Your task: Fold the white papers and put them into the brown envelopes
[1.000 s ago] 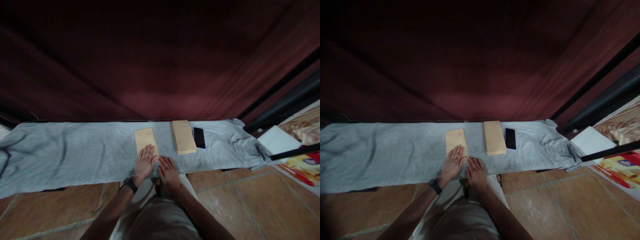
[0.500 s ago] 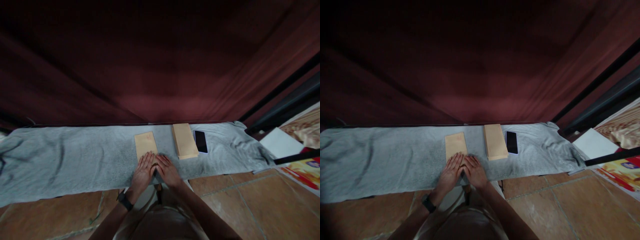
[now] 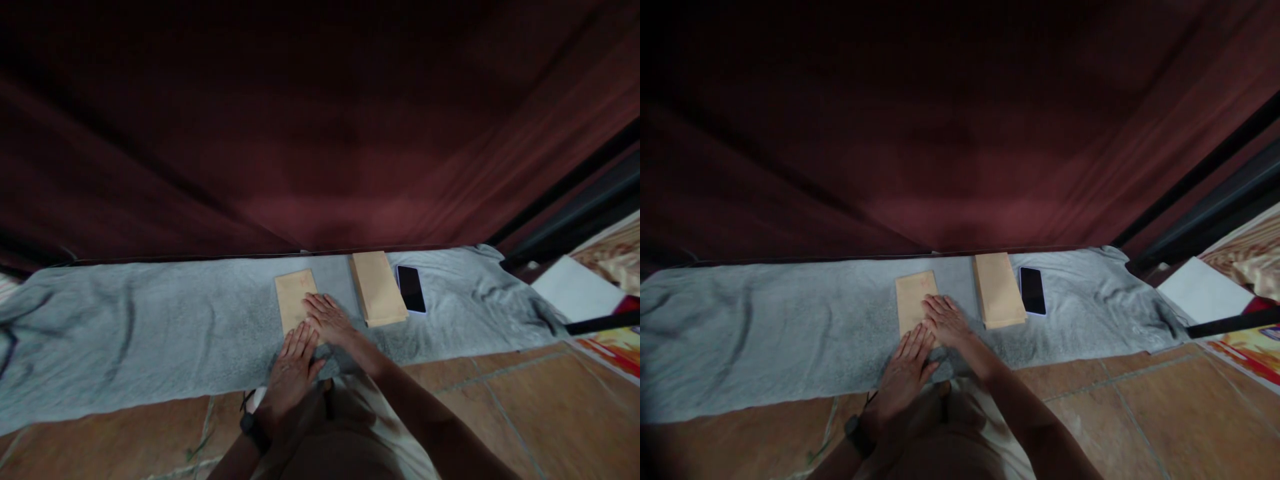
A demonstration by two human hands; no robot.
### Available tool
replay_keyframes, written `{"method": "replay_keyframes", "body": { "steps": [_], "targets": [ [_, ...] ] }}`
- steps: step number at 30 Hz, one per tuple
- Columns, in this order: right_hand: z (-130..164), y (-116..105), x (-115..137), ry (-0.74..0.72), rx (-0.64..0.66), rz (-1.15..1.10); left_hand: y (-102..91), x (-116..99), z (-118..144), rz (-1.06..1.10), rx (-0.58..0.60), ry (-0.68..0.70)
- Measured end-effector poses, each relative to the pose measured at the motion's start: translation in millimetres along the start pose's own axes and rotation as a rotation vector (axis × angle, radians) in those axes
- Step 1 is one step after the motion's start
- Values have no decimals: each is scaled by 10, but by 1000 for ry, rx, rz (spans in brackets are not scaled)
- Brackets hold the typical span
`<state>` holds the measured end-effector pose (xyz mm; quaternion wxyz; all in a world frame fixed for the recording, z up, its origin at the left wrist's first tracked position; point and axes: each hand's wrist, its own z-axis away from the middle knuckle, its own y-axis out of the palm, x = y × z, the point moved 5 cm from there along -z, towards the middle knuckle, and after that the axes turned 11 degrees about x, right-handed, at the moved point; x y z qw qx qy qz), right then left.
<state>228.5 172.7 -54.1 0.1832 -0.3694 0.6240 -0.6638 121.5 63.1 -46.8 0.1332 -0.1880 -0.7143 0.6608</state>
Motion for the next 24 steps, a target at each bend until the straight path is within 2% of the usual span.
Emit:
{"method": "replay_keyframes", "body": {
  "steps": [9,24],
  "targets": [
    [-367,9,-214,98,-1,21,63,17,-1,18,-7,-10],
    [-623,-10,-319,162,12,39,45,-6,1,49,3,-33]
  ]
}}
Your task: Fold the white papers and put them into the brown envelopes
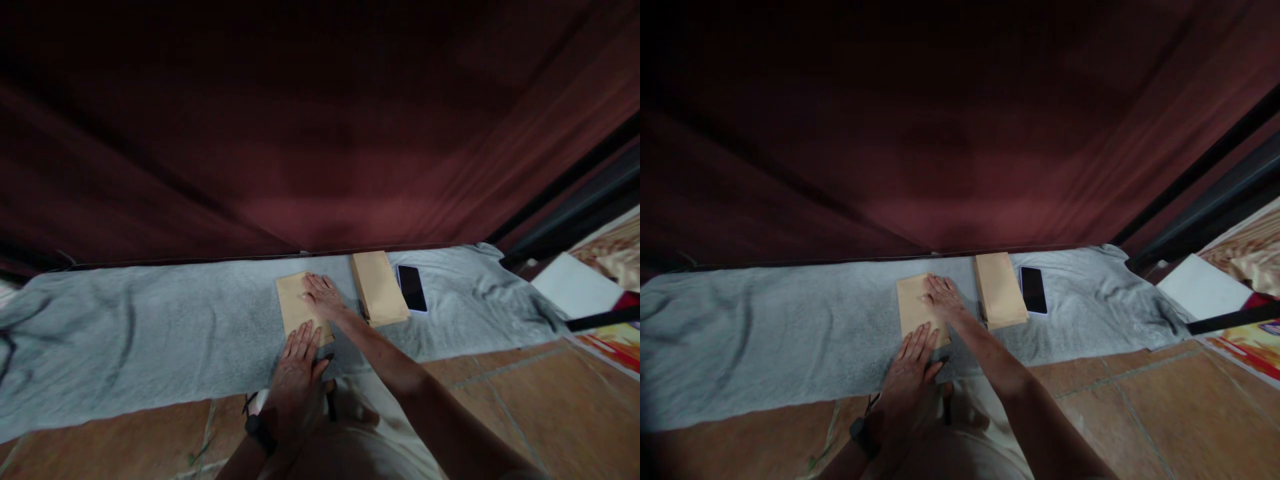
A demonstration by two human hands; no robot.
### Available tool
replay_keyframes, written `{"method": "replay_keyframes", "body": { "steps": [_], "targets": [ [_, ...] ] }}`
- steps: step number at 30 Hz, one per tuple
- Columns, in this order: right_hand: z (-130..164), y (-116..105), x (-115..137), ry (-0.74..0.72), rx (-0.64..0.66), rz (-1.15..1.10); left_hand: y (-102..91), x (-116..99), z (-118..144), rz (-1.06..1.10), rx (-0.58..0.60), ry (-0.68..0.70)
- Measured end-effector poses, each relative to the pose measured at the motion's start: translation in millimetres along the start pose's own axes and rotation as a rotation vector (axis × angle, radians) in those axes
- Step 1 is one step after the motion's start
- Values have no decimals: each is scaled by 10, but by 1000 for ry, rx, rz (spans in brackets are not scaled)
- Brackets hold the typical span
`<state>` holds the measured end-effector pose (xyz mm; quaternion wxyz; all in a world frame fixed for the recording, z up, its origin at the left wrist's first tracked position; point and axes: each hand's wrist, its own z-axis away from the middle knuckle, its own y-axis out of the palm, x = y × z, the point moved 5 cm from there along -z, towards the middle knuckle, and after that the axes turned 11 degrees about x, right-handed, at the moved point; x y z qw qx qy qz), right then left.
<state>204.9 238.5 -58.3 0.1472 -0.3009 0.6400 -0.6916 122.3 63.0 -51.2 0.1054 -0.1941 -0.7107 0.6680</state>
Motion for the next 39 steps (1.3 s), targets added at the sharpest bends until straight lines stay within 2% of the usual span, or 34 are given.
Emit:
{"method": "replay_keyframes", "body": {
  "steps": [10,16,28,39],
  "targets": [
    [261,58,57,-122,27,4,28,28,-15,17,5,-6],
    [614,34,131,-183,36,-11,19,23,-13,20,-2,-11],
    [1285,-52,354,-175,51,-22,12,6,-12,-10,-38,-9],
    [1742,-6,526,-145,-89,-52,22,6,17,-72,-31,17]
  ]
}}
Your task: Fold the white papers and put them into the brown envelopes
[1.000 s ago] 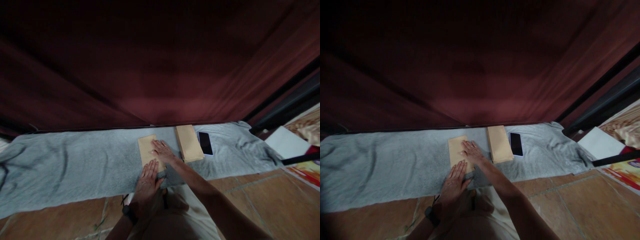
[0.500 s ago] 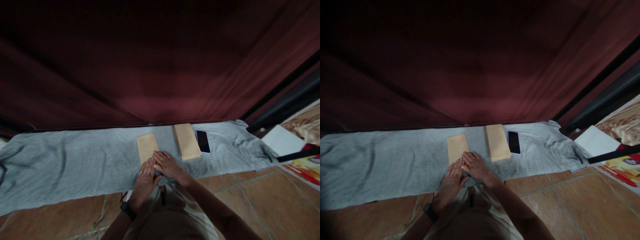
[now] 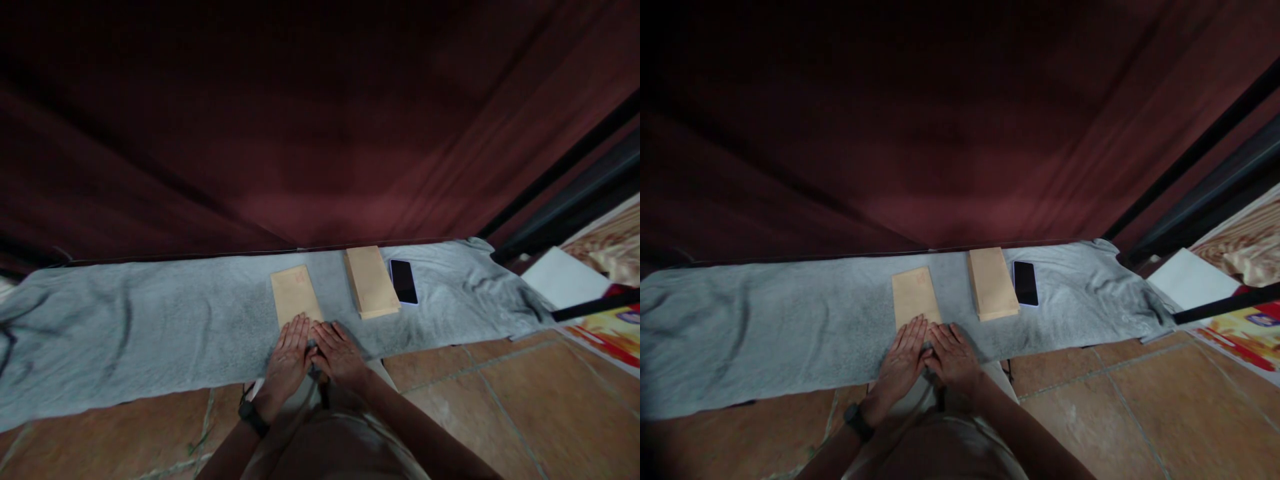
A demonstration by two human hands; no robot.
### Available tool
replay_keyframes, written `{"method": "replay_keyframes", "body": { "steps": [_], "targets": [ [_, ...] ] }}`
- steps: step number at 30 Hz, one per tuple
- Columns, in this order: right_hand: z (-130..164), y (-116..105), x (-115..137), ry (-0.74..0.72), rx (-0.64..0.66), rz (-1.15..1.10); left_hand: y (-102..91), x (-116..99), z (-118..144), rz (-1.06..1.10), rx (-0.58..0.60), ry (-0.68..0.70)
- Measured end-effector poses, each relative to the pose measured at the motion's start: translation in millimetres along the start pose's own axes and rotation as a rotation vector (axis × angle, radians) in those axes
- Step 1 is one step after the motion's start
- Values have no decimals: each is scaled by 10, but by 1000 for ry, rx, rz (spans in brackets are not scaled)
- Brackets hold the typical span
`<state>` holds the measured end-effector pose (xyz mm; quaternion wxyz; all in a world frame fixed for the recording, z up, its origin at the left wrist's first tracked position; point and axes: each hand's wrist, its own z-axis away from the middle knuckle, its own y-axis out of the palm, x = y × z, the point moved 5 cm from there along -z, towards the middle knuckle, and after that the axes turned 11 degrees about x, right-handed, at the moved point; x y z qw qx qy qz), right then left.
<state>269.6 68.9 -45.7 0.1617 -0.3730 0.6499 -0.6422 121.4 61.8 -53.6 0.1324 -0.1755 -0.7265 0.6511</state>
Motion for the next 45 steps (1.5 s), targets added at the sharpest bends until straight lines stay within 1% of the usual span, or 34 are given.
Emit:
{"method": "replay_keyframes", "body": {
  "steps": [5,11,15,21,30,34,39,45],
  "targets": [
    [10,-9,12,6,14,-10,10,4,-2,-7,-23,-2],
    [2,19,7,-13,43,20,38,38,-35,37,-16,-25],
    [-1,29,0,-8,64,40,69,117,-203,37,22,-79],
    [-9,22,-13,-8,71,41,106,350,-536,29,148,-220],
    [-23,-5,-13,8,78,7,91,594,-789,-6,155,-348],
    [-24,-6,-16,5,66,18,70,665,-810,-15,101,-353],
    [-18,-18,-17,15,61,1,57,709,-750,24,50,-358],
    [-22,-25,-15,16,72,-15,58,699,-634,44,54,-376]
  ]
}}
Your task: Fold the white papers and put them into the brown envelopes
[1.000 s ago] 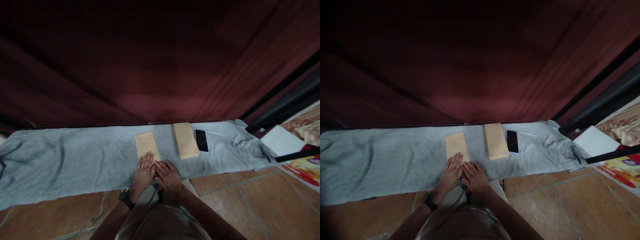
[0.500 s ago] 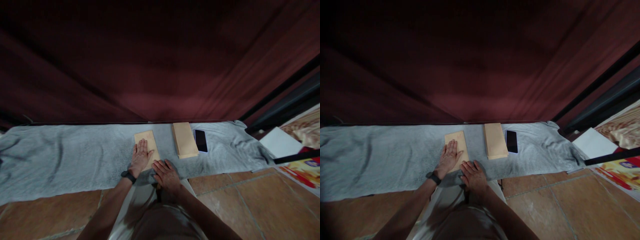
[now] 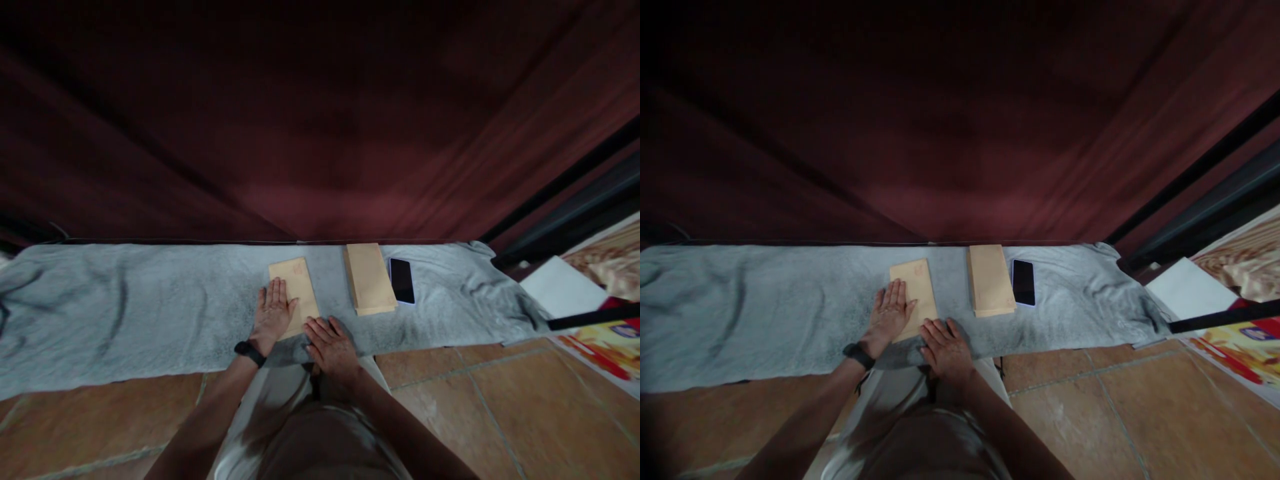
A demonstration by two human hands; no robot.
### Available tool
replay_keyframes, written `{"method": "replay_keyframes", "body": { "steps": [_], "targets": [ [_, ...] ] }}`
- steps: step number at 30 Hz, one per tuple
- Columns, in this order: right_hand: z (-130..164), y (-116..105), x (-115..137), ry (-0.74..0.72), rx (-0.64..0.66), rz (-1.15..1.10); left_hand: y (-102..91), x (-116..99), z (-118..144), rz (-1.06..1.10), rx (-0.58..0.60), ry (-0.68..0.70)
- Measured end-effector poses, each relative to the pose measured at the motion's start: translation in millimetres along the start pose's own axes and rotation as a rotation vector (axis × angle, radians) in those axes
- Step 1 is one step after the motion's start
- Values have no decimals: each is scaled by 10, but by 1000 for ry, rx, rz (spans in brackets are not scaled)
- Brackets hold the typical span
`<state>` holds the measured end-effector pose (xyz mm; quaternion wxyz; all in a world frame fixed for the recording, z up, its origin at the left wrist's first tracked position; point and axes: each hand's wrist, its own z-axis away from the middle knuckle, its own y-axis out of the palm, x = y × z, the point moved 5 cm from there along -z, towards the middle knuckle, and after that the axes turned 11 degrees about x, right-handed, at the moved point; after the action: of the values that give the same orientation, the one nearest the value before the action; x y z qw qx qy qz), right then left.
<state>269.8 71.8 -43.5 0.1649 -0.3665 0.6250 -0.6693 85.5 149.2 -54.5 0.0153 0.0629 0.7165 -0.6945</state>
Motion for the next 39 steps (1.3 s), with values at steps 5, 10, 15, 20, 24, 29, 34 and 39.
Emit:
{"method": "replay_keyframes", "body": {
  "steps": [5,10,15,20,24,29,34,39],
  "targets": [
    [8,5,0,-1,-7,-25,9,-38,192,-17,-19,18],
    [14,40,-13,-2,-13,-23,35,-85,372,-25,5,39],
    [17,42,-17,1,-9,-25,16,-228,551,-24,4,96],
    [28,13,-9,9,-11,-33,-29,-401,756,0,24,260],
    [42,22,-15,2,-5,-32,-42,-417,903,20,31,399],
    [58,38,-19,1,-5,-29,-27,-348,978,-3,66,449],
    [95,46,-29,45,-35,-19,-38,-328,1018,-10,101,435],
    [139,51,-48,76,-64,-1,-43,-302,1056,-14,124,421]
  ]
}}
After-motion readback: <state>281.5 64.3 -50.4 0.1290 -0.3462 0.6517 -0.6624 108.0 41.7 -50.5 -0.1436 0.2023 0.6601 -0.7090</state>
